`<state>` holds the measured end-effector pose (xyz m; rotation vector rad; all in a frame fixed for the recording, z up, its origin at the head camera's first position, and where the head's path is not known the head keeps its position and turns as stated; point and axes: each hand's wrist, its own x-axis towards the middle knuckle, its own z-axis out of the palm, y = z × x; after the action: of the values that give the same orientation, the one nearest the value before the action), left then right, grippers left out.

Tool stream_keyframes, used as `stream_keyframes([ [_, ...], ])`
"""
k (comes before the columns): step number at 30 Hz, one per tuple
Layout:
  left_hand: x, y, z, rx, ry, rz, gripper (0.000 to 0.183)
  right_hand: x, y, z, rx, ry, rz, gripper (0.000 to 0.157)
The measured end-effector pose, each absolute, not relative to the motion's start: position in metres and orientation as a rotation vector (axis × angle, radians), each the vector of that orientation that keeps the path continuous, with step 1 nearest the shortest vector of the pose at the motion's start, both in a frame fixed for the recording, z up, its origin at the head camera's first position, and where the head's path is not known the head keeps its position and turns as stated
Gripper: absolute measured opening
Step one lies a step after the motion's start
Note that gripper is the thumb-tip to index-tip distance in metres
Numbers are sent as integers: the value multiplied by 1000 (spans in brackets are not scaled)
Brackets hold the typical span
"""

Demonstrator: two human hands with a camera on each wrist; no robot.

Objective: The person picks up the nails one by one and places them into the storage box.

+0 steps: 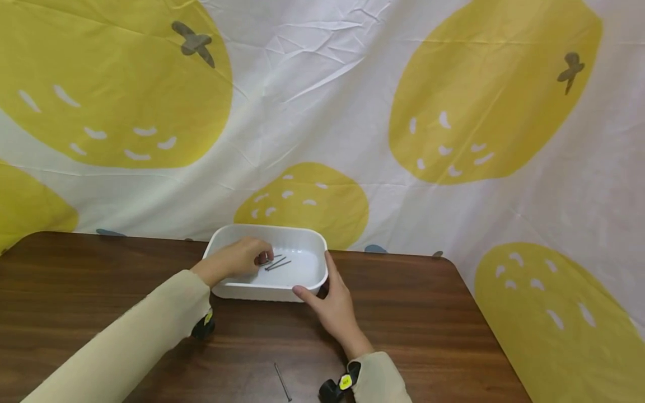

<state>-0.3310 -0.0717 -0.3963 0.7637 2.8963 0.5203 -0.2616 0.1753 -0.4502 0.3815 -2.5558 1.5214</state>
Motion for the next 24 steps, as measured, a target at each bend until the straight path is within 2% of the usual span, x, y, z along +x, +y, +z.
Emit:
stream_keyframes([
  [10, -331, -73, -395, 730, 2944, 533, 25, -262, 174, -451, 377, -2558, 1509, 97],
  [15, -324, -71, -385, 815, 2997, 552, 23, -263, 176, -452, 377, -2555, 1509, 95],
  [24, -280, -71, -365, 948, 3135, 667, 16, -262, 176, -452, 389, -2558, 1514, 95],
])
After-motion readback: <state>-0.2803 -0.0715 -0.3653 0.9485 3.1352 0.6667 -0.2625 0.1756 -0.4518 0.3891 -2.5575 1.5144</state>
